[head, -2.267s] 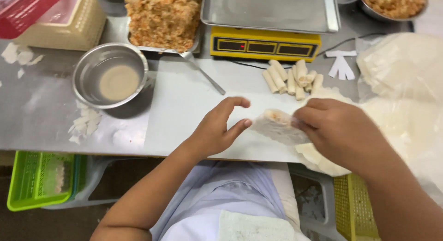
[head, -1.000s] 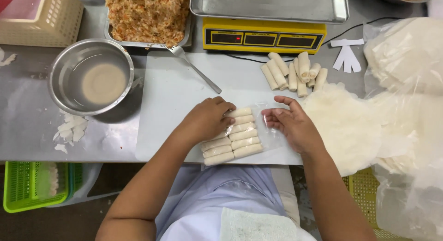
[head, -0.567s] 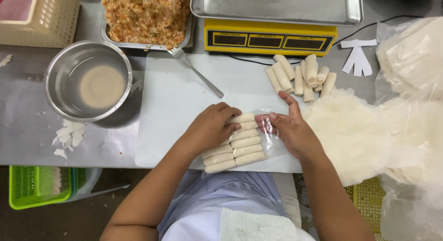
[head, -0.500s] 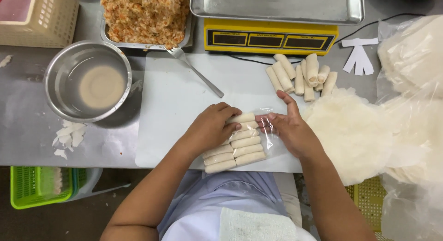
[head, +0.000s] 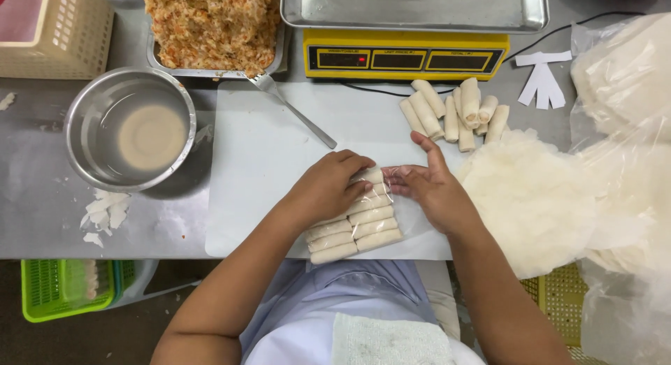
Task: The person places spring rolls into a plastic bag, seals the bag by hand, and then repeats the process by opening another bag and filling it with spring rolls.
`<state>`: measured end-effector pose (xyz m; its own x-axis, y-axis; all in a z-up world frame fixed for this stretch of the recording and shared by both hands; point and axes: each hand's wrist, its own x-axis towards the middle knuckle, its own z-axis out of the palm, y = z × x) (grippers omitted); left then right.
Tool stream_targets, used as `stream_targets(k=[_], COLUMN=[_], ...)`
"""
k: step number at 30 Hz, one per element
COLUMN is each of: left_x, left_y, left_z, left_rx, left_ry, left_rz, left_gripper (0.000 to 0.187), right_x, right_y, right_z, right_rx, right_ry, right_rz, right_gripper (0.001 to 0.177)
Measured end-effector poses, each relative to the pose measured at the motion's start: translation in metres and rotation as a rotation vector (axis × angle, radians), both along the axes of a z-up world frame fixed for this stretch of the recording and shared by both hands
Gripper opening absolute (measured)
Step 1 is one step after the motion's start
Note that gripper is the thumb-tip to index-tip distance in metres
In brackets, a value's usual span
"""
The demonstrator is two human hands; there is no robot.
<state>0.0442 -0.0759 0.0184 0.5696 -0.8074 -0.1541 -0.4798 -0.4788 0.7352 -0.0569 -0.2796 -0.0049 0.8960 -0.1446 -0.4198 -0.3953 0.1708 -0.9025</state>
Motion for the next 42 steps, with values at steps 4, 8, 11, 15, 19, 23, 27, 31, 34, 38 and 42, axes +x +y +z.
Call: stream_targets(k=[4,8,11,15,19,23,27,31,34,38,42], left_x=[0.001,0.002,0.002,0.001,0.0,0.001,0.002,0.0,-0.001,0.0,0.001], left_y=[-0.013,-0.017,-0.018,-0.017,-0.014,-0.012,-0.017,-0.018,-0.017,-0.016,-0.021], left_z=[-0.006,-0.016,-0.02,-0.018,-0.017,-0.015,-0.016,-0.016,-0.018,-0.018,-0.019], left_rx=[0.032,0.029,0.033,0.008,-0.006,-0.007,0.026,0.027,0.019,0.025,0.055], left_ry=[0.011,0.02,0.025,0.05,0.076,0.062,0.041,0.025,0.029,0.024,0.106], left_rz=[-0.009,0.016,0.025,0.04,0.044,0.057,0.045,0.047,0.048,0.051,0.081], left_gripper=[0.038,0.039,0.039,0.037,0.037,0.037,0.037,0.036,0.035,0.036,0.037], right_x=[-0.005,-0.006,-0.001,0.003,-0.004,-0.01,-0.011,-0.009,-0.011,-0.03,-0.07], right_y=[-0.001,-0.008,-0.003,0.003,-0.013,-0.023,-0.008,-0.005,-0.012,-0.04,-0.085], right_z=[0.008,-0.004,-0.014,-0.023,-0.047,-0.041,-0.017,-0.016,-0.023,-0.007,0.035], right_rx=[0.013,-0.036,-0.032,-0.015,0.155,0.096,0.141,0.077,0.057,-0.067,-0.481], right_ry=[-0.035,-0.046,-0.051,-0.038,-0.016,-0.042,-0.039,-0.035,-0.018,-0.084,-0.057], right_rz=[0.004,-0.028,-0.022,-0.071,-0.183,-0.263,-0.212,-0.098,-0.041,-0.012,-0.355], right_gripper=[0.068,0.085,0.1,0.099,0.085,0.064,0.06,0.084,0.086,0.077,0.034])
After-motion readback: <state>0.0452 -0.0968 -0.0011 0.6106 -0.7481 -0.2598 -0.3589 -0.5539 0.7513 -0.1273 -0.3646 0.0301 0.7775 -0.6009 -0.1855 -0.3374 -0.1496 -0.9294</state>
